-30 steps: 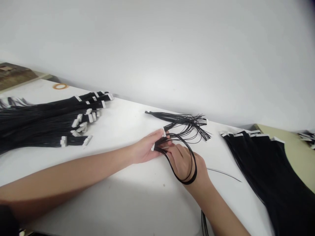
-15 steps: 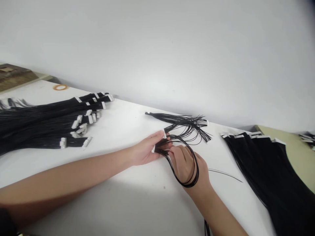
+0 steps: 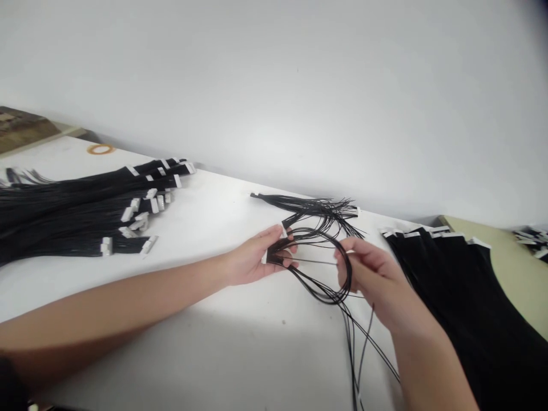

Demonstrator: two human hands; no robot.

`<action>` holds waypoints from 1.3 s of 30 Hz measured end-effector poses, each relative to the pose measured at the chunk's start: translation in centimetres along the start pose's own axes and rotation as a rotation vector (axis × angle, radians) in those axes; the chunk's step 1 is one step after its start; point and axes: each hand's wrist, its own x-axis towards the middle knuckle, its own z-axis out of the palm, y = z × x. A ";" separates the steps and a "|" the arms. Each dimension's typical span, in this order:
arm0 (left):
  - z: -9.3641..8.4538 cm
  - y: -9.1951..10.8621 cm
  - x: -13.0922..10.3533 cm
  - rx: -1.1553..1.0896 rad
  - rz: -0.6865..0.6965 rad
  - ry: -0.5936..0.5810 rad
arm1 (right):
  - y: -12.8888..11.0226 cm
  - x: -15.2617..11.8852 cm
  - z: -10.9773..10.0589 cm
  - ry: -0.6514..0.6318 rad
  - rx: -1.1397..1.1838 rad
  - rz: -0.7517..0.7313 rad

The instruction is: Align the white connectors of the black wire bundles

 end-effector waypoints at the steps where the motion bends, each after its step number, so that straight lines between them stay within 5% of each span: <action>1: 0.1 0.0 0.0 0.003 -0.002 0.006 | -0.2 -0.1 -0.7 0.045 0.102 -0.022; 6: 0.3 0.0 -0.1 0.003 -0.031 0.095 | -0.2 0.3 -3.5 0.245 0.311 -0.234; 12: 0.0 0.0 0.1 -0.019 -0.063 0.111 | 0.1 1.3 -2.7 0.470 0.367 -0.351; 18: 0.0 0.0 -0.2 0.090 -0.053 -0.043 | 0.3 1.8 -2.3 0.665 0.486 -0.413; 22: 0.3 0.1 -0.5 0.145 -0.062 -0.136 | 0.0 1.7 -2.5 0.598 0.665 -0.370; 32: 0.5 -0.3 -0.5 0.186 -0.004 -0.170 | 0.3 0.2 0.8 0.545 -0.218 -0.459; 39: 0.1 -0.6 -0.3 0.236 0.030 -0.229 | 0.7 0.2 1.3 0.438 -0.440 -0.436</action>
